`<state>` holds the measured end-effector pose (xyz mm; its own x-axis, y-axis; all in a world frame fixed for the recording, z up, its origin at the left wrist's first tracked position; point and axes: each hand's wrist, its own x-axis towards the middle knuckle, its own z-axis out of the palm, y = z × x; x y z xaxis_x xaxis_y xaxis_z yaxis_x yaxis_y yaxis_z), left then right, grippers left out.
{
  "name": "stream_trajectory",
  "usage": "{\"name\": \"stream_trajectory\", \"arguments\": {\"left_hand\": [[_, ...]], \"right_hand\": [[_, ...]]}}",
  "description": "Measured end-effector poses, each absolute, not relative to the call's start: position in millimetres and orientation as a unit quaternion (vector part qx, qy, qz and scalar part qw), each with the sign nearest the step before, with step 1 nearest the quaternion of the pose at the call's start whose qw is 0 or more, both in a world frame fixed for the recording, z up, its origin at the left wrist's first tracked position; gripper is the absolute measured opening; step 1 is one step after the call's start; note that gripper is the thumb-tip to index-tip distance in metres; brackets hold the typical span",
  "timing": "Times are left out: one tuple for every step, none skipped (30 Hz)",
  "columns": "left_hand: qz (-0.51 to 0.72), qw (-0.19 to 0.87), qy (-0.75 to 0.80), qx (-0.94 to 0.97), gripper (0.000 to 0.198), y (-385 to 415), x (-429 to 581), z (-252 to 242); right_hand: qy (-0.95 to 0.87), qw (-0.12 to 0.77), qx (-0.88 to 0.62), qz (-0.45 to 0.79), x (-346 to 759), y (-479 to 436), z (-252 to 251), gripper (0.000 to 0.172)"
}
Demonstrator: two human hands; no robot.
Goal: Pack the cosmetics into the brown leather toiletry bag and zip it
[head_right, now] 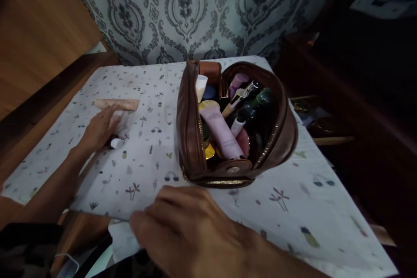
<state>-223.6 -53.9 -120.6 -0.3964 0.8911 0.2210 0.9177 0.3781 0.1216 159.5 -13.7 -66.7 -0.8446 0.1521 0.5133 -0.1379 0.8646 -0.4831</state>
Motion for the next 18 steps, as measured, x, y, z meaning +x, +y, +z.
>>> {"name": "stream_trajectory", "arguments": {"left_hand": [[-0.120,0.059,-0.828,-0.545,0.062,-57,-222,-121],[-0.128,0.055,-0.829,-0.542,0.061,-59,-219,-120],[-0.137,0.051,-0.831,-0.536,0.061,-62,-217,-120],[-0.144,0.045,-0.834,-0.530,0.061,-66,-215,-120],[-0.149,0.038,-0.838,-0.524,0.061,-69,-213,-120],[-0.153,0.033,-0.841,-0.518,0.062,-73,-211,-120],[-0.154,0.031,-0.842,-0.516,0.064,-77,-210,-120],[-0.153,0.032,-0.841,-0.518,0.066,-82,-209,-121],[-0.153,0.036,-0.837,-0.524,0.067,-87,-208,-122],[-0.152,0.042,-0.832,-0.532,0.069,-92,-208,-122],[-0.152,0.046,-0.825,-0.542,0.070,-98,-207,-122],[-0.152,0.048,-0.819,-0.551,0.071,-105,-206,-122],[-0.152,0.047,-0.814,-0.558,0.072,-113,-205,-122],[-0.151,0.046,-0.811,-0.563,0.072,-121,-204,-121],[-0.149,0.044,-0.808,-0.568,0.072,-129,-202,-121],[-0.145,0.042,-0.805,-0.573,0.072,-136,-201,-120],[-0.138,0.043,-0.803,-0.578,0.072,-144,-200,-119],[-0.131,0.044,-0.802,-0.582,0.072,-151,-199,-118]], "right_hand": [[-0.917,0.281,0.006,0.282,143,-15,-70,0.025],[-0.910,0.282,0.005,0.304,129,-15,-74,0.023],[-0.907,0.262,-0.007,0.329,116,-14,-80,0.020],[-0.899,0.261,-0.032,0.349,104,-13,-86,0.017],[-0.892,0.249,-0.057,0.373,94,-12,-91,0.016],[-0.884,0.236,-0.080,0.396,84,-12,-97,0.016],[-0.877,0.220,-0.095,0.416,76,-12,-101,0.017],[-0.873,0.204,-0.107,0.430,68,-12,-105,0.018],[-0.871,0.192,-0.113,0.438,61,-12,-108,0.019],[-0.872,0.184,-0.116,0.439,55,-13,-111,0.020],[-0.874,0.182,-0.118,0.435,49,-13,-114,0.021],[-0.876,0.184,-0.118,0.430,44,-14,-118,0.023],[-0.877,0.190,-0.118,0.425,40,-14,-122,0.024],[-0.877,0.198,-0.118,0.421,37,-14,-127,0.025],[-0.876,0.207,-0.118,0.419,35,-14,-132,0.026],[-0.873,0.216,-0.118,0.420,33,-14,-138,0.026],[-0.869,0.225,-0.117,0.424,32,-13,-143,0.025],[-0.864,0.234,-0.115,0.430,31,-12,-147,0.025]]}}
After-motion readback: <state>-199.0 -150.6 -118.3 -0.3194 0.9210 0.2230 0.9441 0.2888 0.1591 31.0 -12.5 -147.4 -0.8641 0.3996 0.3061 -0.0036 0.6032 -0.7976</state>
